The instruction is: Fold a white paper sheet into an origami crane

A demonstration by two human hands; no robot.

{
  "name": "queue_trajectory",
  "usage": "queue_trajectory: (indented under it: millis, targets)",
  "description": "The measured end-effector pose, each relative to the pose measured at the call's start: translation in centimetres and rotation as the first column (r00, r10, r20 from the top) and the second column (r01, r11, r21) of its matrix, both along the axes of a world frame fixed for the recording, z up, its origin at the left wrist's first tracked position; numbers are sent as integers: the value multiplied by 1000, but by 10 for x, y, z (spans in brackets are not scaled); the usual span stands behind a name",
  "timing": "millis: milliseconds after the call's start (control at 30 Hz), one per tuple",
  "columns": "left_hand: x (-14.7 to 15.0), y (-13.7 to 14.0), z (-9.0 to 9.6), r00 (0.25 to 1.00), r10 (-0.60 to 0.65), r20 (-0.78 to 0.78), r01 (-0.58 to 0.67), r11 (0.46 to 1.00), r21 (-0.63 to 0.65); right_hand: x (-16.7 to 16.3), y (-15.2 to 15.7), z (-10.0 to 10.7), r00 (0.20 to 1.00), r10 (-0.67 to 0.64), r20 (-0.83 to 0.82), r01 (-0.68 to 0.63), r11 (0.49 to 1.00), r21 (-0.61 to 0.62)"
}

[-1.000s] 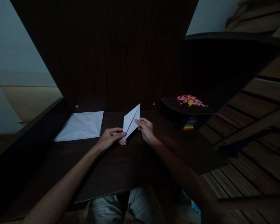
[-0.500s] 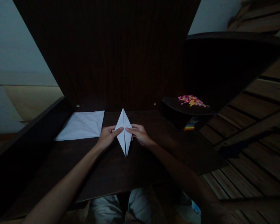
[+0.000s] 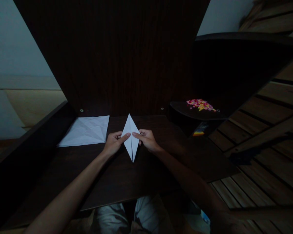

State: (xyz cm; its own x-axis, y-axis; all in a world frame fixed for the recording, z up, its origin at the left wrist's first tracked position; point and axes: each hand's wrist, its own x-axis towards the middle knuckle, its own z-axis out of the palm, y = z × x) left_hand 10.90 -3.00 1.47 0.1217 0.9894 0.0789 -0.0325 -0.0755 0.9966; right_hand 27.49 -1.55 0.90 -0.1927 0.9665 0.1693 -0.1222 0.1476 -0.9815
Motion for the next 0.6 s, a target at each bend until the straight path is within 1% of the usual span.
queue_trajectory:
  millis: [200, 367, 433, 500, 600]
  targets:
    - [3, 2, -5, 998, -16, 69, 17, 1000, -22, -1, 1, -1, 999, 0, -51, -1, 1000, -16]
    - [3, 2, -4, 995, -15, 95, 18, 999, -34, -2, 0, -2, 1000, -3, -29, 2, 999, -34]
    - [4, 2, -4, 993, -13, 114, 16, 1000, -26, -3, -2, -1, 999, -29, -19, 29, 1000, -5]
    - [6, 3, -5, 988, 15, 156, -12, 1000, -21, -4, -4, 1, 996, -81, -26, 82, 995, 63]
    - [8, 5, -8, 969, 117, 219, -121, 993, 5, -6, -7, 3, 991, -119, -57, 126, 980, 151]
